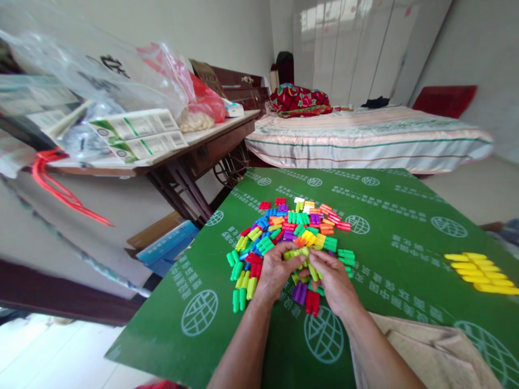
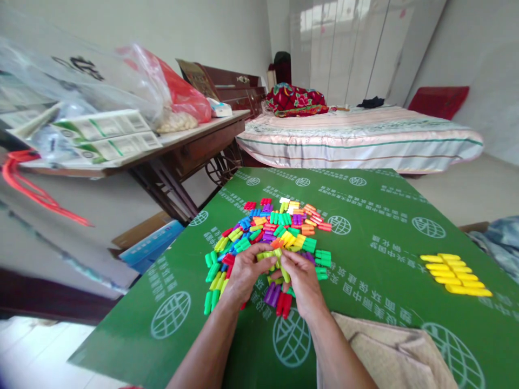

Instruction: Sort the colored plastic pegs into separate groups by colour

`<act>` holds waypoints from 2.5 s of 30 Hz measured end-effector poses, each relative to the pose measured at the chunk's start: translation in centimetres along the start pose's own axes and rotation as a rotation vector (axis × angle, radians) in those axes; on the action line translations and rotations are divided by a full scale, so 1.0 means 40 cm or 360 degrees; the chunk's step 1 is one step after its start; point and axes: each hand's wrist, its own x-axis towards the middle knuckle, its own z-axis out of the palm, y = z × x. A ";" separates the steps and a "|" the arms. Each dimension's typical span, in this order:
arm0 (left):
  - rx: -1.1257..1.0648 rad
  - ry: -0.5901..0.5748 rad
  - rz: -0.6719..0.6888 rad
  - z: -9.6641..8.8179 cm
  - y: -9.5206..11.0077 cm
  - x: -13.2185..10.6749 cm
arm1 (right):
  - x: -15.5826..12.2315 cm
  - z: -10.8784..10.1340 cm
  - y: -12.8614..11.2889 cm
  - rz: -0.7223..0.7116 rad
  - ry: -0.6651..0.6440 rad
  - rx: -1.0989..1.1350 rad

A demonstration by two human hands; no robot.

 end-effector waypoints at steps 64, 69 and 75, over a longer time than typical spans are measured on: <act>0.0481 -0.0061 0.0246 0.005 0.006 0.000 | -0.005 0.033 -0.056 -0.0102 -0.0179 0.0186; 0.0453 -0.0054 0.0293 0.009 0.006 -0.005 | -0.004 0.028 -0.051 -0.0087 -0.0194 0.0148; 0.0326 -0.0119 0.0222 0.009 -0.005 -0.014 | 0.001 0.021 -0.043 -0.0060 -0.0169 0.0075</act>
